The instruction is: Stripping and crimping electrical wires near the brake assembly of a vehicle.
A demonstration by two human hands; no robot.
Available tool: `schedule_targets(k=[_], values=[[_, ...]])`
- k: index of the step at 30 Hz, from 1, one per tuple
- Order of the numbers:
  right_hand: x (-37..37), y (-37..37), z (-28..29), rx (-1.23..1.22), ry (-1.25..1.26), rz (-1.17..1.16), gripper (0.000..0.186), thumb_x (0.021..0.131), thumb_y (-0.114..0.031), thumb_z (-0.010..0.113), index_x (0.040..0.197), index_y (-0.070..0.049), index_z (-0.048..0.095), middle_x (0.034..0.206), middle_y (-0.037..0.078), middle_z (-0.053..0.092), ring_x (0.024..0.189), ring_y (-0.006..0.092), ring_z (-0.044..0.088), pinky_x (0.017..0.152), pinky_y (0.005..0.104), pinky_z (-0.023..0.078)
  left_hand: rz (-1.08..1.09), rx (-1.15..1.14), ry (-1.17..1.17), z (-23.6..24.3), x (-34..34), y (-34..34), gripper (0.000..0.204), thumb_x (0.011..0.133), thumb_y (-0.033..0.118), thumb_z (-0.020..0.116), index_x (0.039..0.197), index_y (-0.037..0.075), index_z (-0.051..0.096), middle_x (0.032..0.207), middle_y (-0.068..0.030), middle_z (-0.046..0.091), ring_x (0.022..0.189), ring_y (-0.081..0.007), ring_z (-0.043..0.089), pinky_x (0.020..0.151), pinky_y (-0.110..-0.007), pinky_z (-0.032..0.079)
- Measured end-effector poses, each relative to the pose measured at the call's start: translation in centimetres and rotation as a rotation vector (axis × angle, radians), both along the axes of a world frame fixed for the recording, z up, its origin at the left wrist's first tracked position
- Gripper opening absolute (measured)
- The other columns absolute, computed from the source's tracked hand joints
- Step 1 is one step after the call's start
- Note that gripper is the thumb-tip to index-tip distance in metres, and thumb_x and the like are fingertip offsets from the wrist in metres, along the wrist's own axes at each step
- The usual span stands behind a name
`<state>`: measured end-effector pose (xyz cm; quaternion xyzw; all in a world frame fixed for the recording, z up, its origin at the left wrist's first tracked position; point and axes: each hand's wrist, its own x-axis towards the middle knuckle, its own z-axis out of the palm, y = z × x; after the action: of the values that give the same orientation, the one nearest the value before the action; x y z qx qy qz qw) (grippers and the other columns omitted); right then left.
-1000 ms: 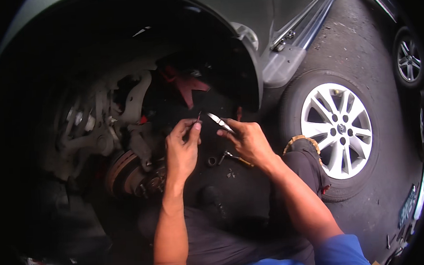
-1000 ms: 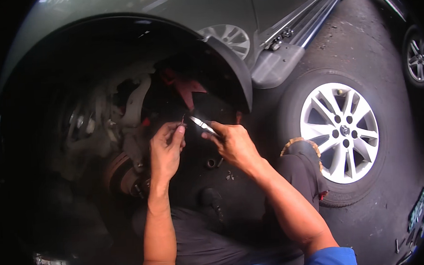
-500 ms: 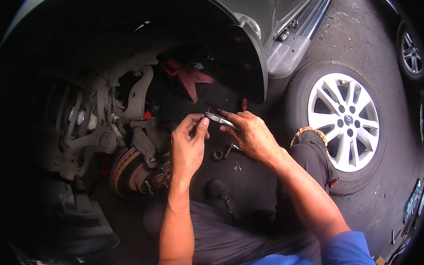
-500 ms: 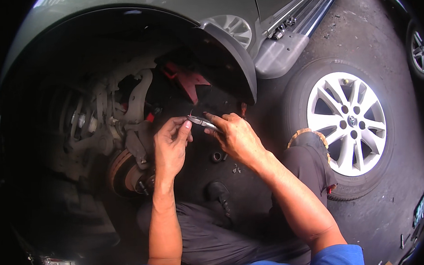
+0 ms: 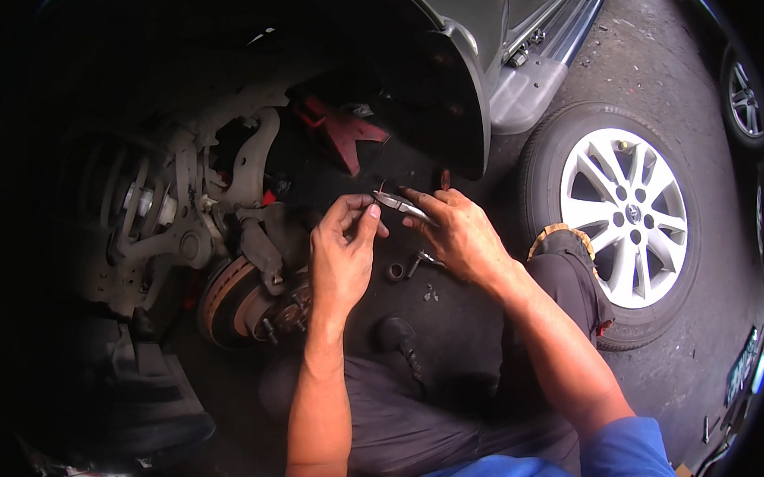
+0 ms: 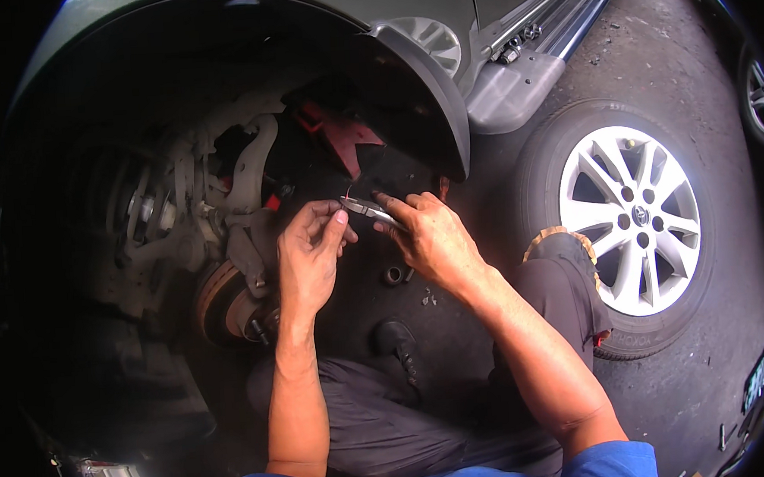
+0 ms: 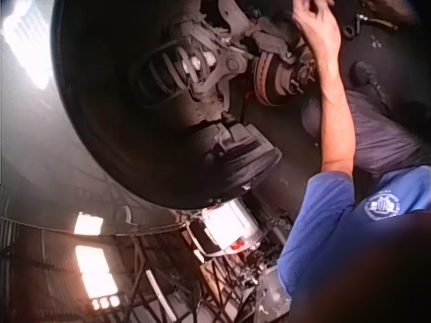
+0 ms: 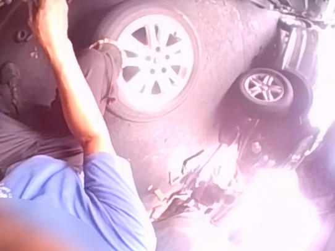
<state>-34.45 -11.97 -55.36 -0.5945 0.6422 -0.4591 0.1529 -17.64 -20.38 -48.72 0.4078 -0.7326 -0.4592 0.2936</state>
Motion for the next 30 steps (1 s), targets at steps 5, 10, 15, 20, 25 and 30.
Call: schedule_targets(k=[5, 10, 15, 20, 25, 30], values=[[0.07, -0.03, -0.06, -0.006, 0.017, 0.011, 0.048, 0.096, -0.023, 0.076, 0.141, -0.011, 0.066, 0.093, 0.016, 0.067, 0.09, 0.0351, 0.065, 0.081, 0.0468, 0.055, 0.004, -0.007, -0.009, 0.09, 0.05, -0.05, 0.021, 0.106, 0.017, 0.066, 0.111, -0.003, 0.068, 0.08, -0.0034, 0.071, 0.07, -0.0048, 0.057, 0.064, -0.022, 0.045], [0.18, -0.13, -0.1, -0.029, 0.01, 0.003, 0.047, 0.096, -0.024, 0.076, 0.141, -0.011, 0.066, 0.09, 0.015, 0.066, 0.089, 0.0349, 0.065, 0.081, 0.0467, 0.054, 0.009, -0.001, -0.015, 0.04, 0.12, -0.07, 0.02, 0.106, 0.016, 0.066, 0.111, -0.004, 0.067, 0.08, -0.0037, 0.071, 0.072, -0.0054, 0.06, 0.066, -0.023, 0.047], [0.22, 0.07, 0.56, 0.039, 0.003, -0.002, 0.046, 0.096, -0.024, 0.076, 0.14, -0.012, 0.067, 0.09, 0.016, 0.066, 0.089, 0.035, 0.066, 0.079, 0.0471, 0.055, 0.009, -0.002, -0.011, 0.09, 0.29, -0.04, 0.021, 0.106, 0.018, 0.067, 0.112, -0.002, 0.068, 0.08, -0.0026, 0.071, 0.072, -0.0048, 0.06, 0.065, -0.021, 0.046], [0.2, 0.09, 0.07, 0.009, 0.006, -0.007, 0.046, 0.096, -0.023, 0.076, 0.14, -0.012, 0.067, 0.09, 0.016, 0.066, 0.088, 0.0349, 0.065, 0.079, 0.0469, 0.055, 0.008, -0.005, -0.021, -0.01, 0.2, 0.08, 0.021, 0.106, 0.018, 0.067, 0.112, -0.002, 0.068, 0.081, -0.0027, 0.071, 0.073, -0.0052, 0.061, 0.067, -0.022, 0.047], [0.25, -0.07, -0.04, -0.037, 0.007, 0.012, 0.047, 0.096, -0.019, 0.075, 0.142, -0.011, 0.065, 0.092, 0.015, 0.065, 0.09, 0.0343, 0.064, 0.081, 0.0464, 0.054, 0.017, -0.021, -0.034, 0.07, 0.43, -0.14, 0.021, 0.106, 0.018, 0.066, 0.11, -0.004, 0.067, 0.081, -0.0044, 0.071, 0.074, -0.007, 0.063, 0.068, -0.025, 0.048], [0.12, -0.17, -0.15, -0.035, 0.018, 0.046, 0.05, 0.096, -0.018, 0.075, 0.145, -0.01, 0.063, 0.092, 0.014, 0.063, 0.088, 0.0337, 0.062, 0.083, 0.0457, 0.053, 0.013, -0.031, -0.05, -0.03, 0.49, -0.35, 0.022, 0.107, 0.018, 0.066, 0.11, -0.004, 0.067, 0.083, -0.0041, 0.072, 0.076, -0.0078, 0.065, 0.07, -0.024, 0.05]])
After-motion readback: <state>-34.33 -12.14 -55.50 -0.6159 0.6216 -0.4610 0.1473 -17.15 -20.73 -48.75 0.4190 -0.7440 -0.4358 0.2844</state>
